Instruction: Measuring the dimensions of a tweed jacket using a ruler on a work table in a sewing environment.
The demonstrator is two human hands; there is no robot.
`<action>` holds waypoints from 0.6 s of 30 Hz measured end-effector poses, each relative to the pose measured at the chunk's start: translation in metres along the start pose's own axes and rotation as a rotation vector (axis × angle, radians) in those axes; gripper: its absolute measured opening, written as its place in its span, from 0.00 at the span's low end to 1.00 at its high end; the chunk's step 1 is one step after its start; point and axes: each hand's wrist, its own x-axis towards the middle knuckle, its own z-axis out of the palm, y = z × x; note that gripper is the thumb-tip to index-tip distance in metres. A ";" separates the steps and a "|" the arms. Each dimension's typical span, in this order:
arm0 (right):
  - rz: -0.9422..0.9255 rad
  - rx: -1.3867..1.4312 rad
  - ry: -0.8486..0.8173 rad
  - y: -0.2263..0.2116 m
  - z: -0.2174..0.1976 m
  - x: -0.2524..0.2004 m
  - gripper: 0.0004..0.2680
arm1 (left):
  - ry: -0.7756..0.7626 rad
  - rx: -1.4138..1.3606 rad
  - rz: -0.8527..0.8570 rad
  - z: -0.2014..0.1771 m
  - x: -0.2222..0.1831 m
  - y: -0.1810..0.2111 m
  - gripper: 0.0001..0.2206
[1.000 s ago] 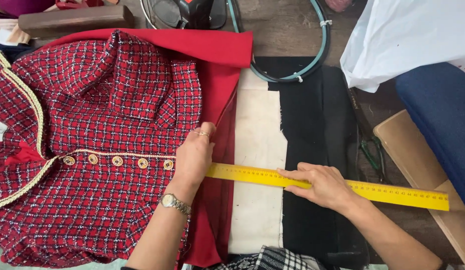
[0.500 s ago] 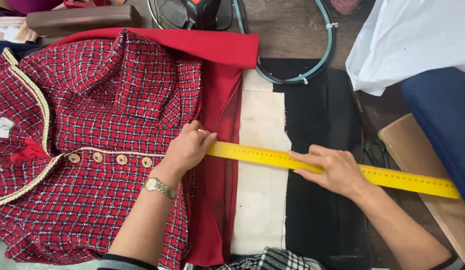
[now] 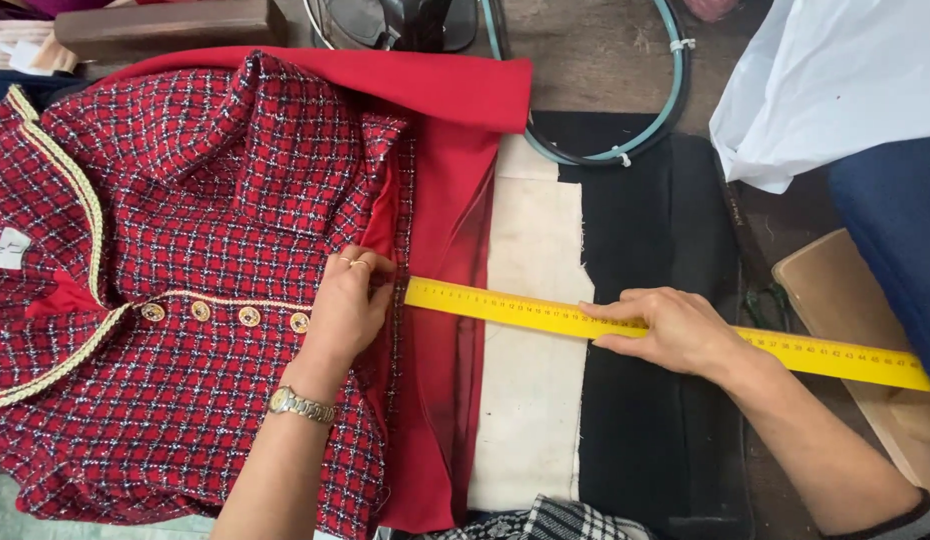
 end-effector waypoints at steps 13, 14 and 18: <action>-0.027 0.016 -0.007 0.003 0.003 0.006 0.14 | 0.051 -0.186 -0.046 0.007 0.002 -0.003 0.14; -0.024 0.015 -0.007 0.004 0.002 0.007 0.14 | 0.049 -0.188 -0.045 0.007 0.002 -0.001 0.14; -0.038 0.023 0.004 0.007 0.001 0.014 0.14 | 0.005 -0.109 -0.104 0.005 0.003 0.002 0.15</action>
